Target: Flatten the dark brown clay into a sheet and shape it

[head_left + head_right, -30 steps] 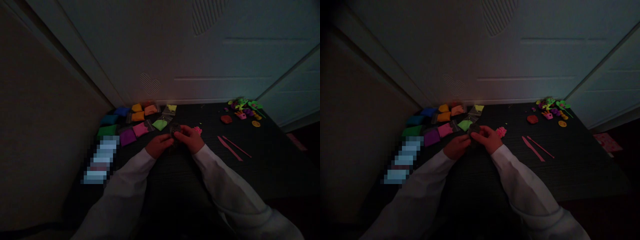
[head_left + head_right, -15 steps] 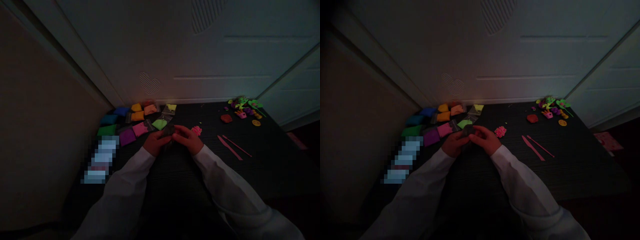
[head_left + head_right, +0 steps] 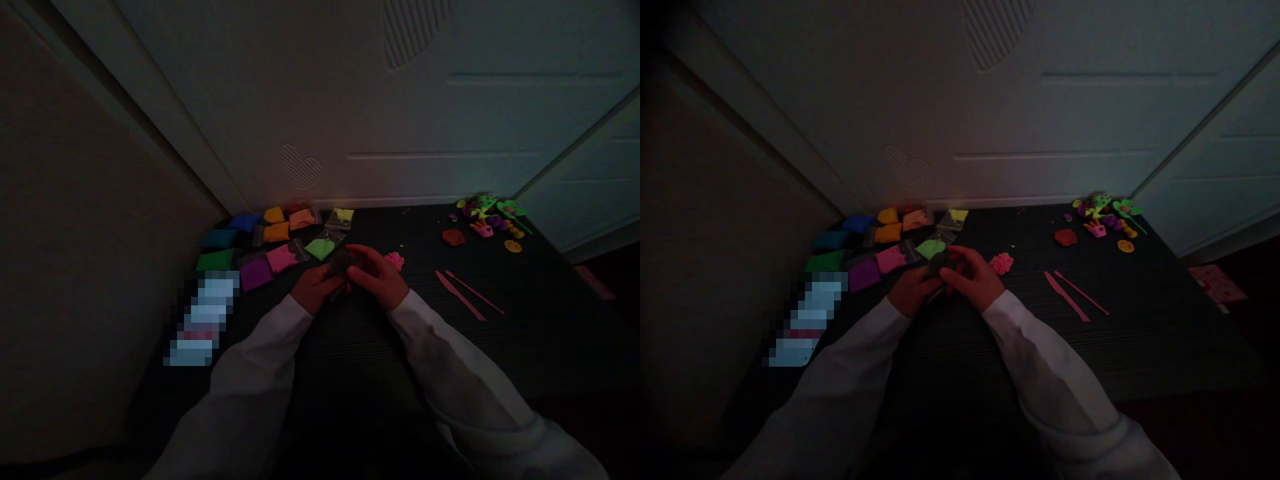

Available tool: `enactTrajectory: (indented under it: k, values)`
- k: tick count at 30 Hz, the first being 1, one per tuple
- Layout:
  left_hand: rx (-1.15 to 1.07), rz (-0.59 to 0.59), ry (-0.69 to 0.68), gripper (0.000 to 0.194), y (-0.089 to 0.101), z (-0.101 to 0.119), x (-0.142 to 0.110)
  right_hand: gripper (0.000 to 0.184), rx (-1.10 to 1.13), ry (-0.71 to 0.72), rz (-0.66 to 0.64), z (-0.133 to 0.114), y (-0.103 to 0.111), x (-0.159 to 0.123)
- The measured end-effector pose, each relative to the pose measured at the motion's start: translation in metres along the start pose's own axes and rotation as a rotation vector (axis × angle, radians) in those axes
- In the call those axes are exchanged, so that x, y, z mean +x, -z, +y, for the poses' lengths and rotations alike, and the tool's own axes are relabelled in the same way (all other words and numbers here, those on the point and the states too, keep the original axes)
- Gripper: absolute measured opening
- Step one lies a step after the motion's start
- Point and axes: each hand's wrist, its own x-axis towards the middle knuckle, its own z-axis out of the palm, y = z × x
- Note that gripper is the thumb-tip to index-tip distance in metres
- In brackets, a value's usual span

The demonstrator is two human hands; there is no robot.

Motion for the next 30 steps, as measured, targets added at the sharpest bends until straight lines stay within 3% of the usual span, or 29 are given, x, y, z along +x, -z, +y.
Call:
enactTrajectory:
  k: [5, 9, 15, 20, 26, 30]
  values:
    - [0.083, -0.022, 0.004, 0.025, -0.001, -0.001, 0.0, 0.045, 0.005, 0.001, -0.106, -0.004, -0.002, -0.003]
    - [0.129, -0.062, 0.006, 0.025, 0.0, -0.001, -0.002, 0.037, 0.076, -0.088, -0.066, -0.007, -0.001, -0.001]
    - [0.015, -0.178, -0.039, 0.02, 0.001, 0.001, -0.004, 0.03, 0.27, -0.185, -0.033, 0.003, 0.001, 0.006]
    - [-0.004, -0.145, -0.013, 0.027, -0.004, -0.002, -0.003, 0.028, 0.316, -0.203, 0.052, 0.001, 0.003, 0.007]
    - [-0.1, -0.072, 0.122, 0.033, -0.003, -0.006, 0.001, 0.029, 0.107, -0.049, 0.202, -0.015, 0.008, 0.003]
    - [-0.195, -0.094, 0.109, 0.032, 0.001, -0.011, 0.002, 0.021, 0.332, 0.003, 0.362, -0.022, 0.033, 0.007]
